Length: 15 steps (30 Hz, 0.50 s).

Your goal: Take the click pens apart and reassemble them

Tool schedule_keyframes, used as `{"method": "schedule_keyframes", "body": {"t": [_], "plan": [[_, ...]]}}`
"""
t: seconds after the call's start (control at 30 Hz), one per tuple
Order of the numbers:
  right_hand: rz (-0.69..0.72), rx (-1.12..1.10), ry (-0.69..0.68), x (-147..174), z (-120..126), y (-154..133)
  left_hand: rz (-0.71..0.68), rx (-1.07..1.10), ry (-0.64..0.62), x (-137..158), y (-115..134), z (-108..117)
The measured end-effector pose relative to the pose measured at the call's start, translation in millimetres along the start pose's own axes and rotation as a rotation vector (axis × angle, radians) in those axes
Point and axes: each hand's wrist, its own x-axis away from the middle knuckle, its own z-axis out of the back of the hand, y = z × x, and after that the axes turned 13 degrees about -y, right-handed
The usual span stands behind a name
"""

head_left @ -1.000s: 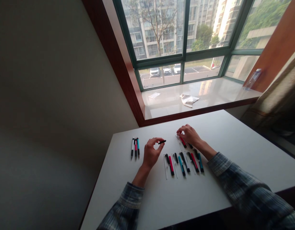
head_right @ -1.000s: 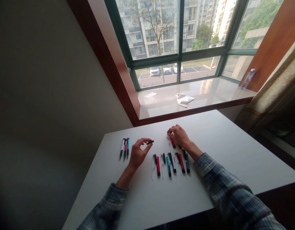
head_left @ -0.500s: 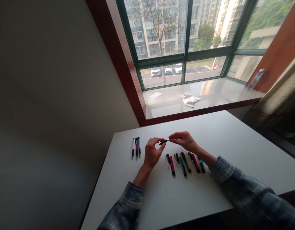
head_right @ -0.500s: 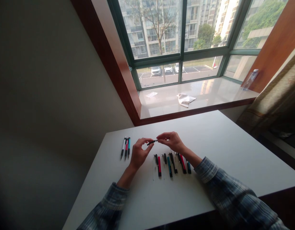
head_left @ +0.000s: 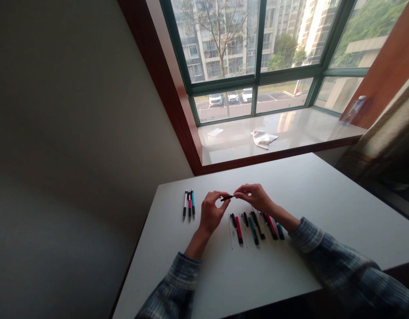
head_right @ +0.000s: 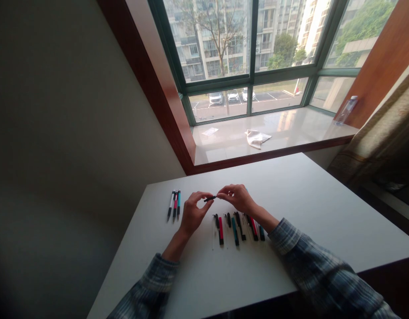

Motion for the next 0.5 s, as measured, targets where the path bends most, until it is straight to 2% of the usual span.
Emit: {"method": "schedule_keyframes", "body": {"t": [0.1,0.23,0.5], "plan": [[-0.022,0.114,-0.019,0.8,1.6,-3.2,-0.006,0.001,-0.013,-0.2,1.2,0.0],[-0.004,0.058,-0.029,0.7,2.3,-6.4,-0.003,0.001,-0.022,0.0,1.8,-0.1],[0.008,0.125,-0.091,2.5,-0.1,-10.1,-0.011,0.006,-0.033,-0.1,2.0,0.2]]}}
